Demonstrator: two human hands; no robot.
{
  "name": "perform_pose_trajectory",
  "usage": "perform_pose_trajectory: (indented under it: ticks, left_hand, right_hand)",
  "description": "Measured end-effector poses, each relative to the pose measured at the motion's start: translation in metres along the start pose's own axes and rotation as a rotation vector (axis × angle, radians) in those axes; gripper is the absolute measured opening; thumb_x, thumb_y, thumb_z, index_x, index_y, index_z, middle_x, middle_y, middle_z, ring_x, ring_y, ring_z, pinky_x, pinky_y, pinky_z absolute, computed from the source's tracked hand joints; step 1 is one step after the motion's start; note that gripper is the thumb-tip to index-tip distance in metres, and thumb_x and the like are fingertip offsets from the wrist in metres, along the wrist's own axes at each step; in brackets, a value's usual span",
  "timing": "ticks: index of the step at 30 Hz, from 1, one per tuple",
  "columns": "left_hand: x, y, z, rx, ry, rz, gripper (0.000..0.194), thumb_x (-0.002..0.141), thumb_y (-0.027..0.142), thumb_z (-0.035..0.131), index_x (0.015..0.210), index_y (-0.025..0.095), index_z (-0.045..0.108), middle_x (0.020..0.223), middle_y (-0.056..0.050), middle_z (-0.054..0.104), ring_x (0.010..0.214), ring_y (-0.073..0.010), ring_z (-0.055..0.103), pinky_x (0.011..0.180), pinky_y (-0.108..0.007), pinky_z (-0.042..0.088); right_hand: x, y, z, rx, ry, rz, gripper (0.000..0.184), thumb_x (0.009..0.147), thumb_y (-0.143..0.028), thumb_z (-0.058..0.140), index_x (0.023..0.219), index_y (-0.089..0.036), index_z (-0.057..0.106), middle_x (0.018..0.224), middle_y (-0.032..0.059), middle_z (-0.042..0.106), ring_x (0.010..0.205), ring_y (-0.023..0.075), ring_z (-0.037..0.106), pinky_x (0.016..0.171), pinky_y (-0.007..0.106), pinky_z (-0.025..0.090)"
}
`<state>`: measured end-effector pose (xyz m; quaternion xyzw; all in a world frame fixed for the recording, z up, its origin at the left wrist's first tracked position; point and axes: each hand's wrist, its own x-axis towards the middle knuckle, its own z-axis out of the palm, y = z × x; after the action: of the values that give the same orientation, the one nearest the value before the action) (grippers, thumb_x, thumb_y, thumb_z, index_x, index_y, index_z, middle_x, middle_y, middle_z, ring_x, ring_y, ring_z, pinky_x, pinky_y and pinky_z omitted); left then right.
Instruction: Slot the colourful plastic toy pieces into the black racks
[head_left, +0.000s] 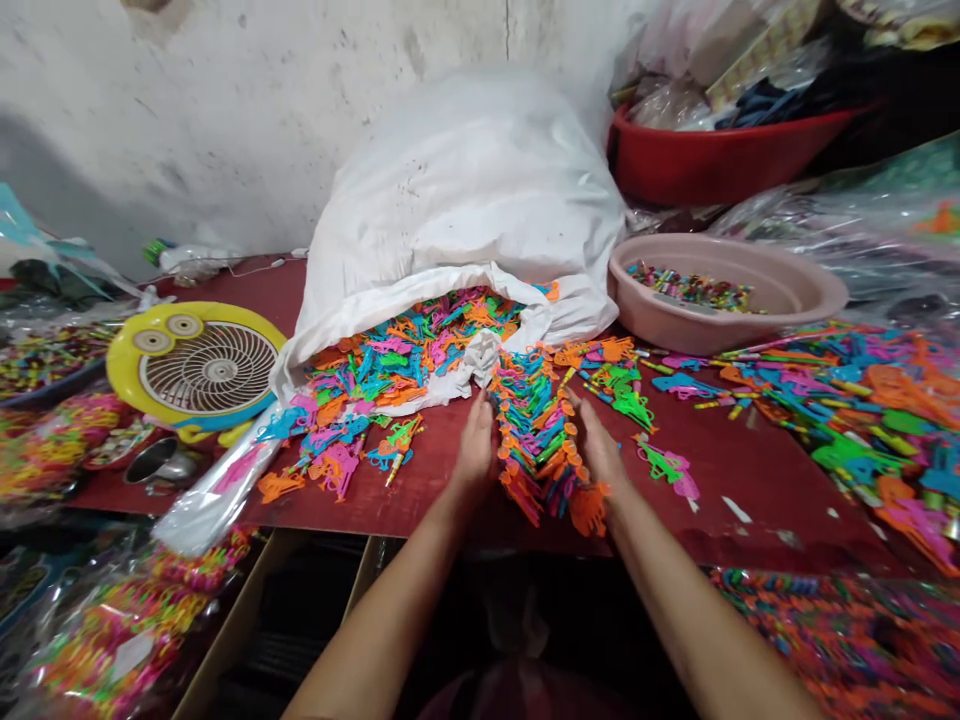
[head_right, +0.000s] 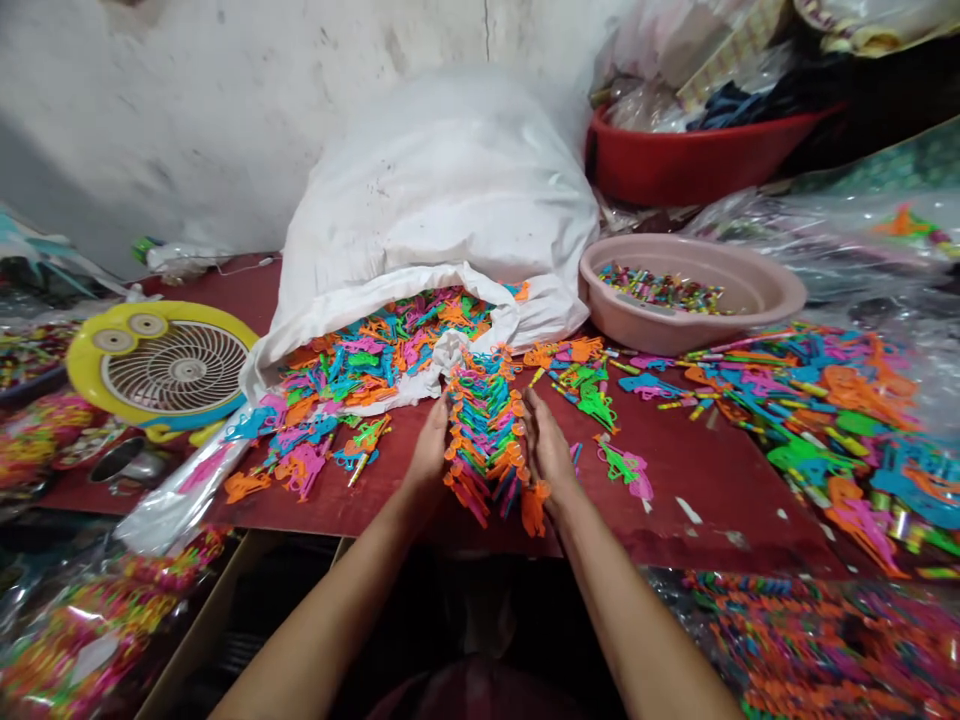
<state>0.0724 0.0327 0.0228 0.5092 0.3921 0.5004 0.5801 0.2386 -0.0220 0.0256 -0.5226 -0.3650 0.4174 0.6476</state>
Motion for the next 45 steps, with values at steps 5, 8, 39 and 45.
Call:
perform_pose_trajectory:
  ticks: [5, 8, 39, 45]
  left_hand:
    - [-0.029, 0.052, -0.015, 0.376, -0.010, 0.378, 0.050, 0.096, 0.049, 0.051, 0.139, 0.023, 0.052, 0.145, -0.010, 0.053, 0.136, -0.0247, 0.047, 0.118, -0.044, 0.034]
    - [-0.044, 0.069, -0.007, 0.683, -0.176, 0.631, 0.051, 0.092, 0.043, 0.060, 0.138, 0.023, 0.053, 0.148, -0.012, 0.048, 0.138, -0.0269, 0.044, 0.117, -0.047, 0.034]
    - [-0.029, 0.088, -0.005, 1.146, -0.545, 0.741, 0.036, 0.100, 0.039, 0.047, 0.122, 0.018, 0.064, 0.128, -0.013, 0.062, 0.129, -0.0252, 0.051, 0.118, -0.052, 0.033]
    - [-0.074, 0.095, 0.006, 1.170, -0.434, 0.808, 0.078, 0.077, 0.059, 0.072, 0.139, 0.019, 0.048, 0.145, -0.018, 0.050, 0.135, -0.0325, 0.047, 0.114, -0.055, 0.034]
  right_hand:
    - [-0.053, -0.006, -0.025, 0.050, 0.030, 0.119, 0.047, 0.079, -0.045, 0.070, 0.122, -0.026, 0.066, 0.133, 0.0083, 0.065, 0.121, 0.0258, 0.062, 0.107, 0.044, 0.045]
    - [-0.079, -0.003, -0.032, -0.065, 0.007, 0.110, 0.042, 0.076, -0.038, 0.070, 0.116, -0.023, 0.069, 0.126, 0.0087, 0.069, 0.114, 0.0256, 0.065, 0.101, 0.042, 0.049]
    - [-0.087, 0.017, -0.013, -0.453, -0.048, -0.435, 0.011, 0.079, -0.023, 0.057, 0.088, -0.020, 0.063, 0.080, 0.0012, 0.062, 0.068, 0.0153, 0.055, 0.064, 0.026, 0.042]
    - [-0.090, 0.014, -0.014, -0.531, -0.066, -0.538, 0.007, 0.083, -0.019, 0.056, 0.078, -0.022, 0.059, 0.078, 0.0026, 0.060, 0.072, 0.0173, 0.056, 0.066, 0.028, 0.042]
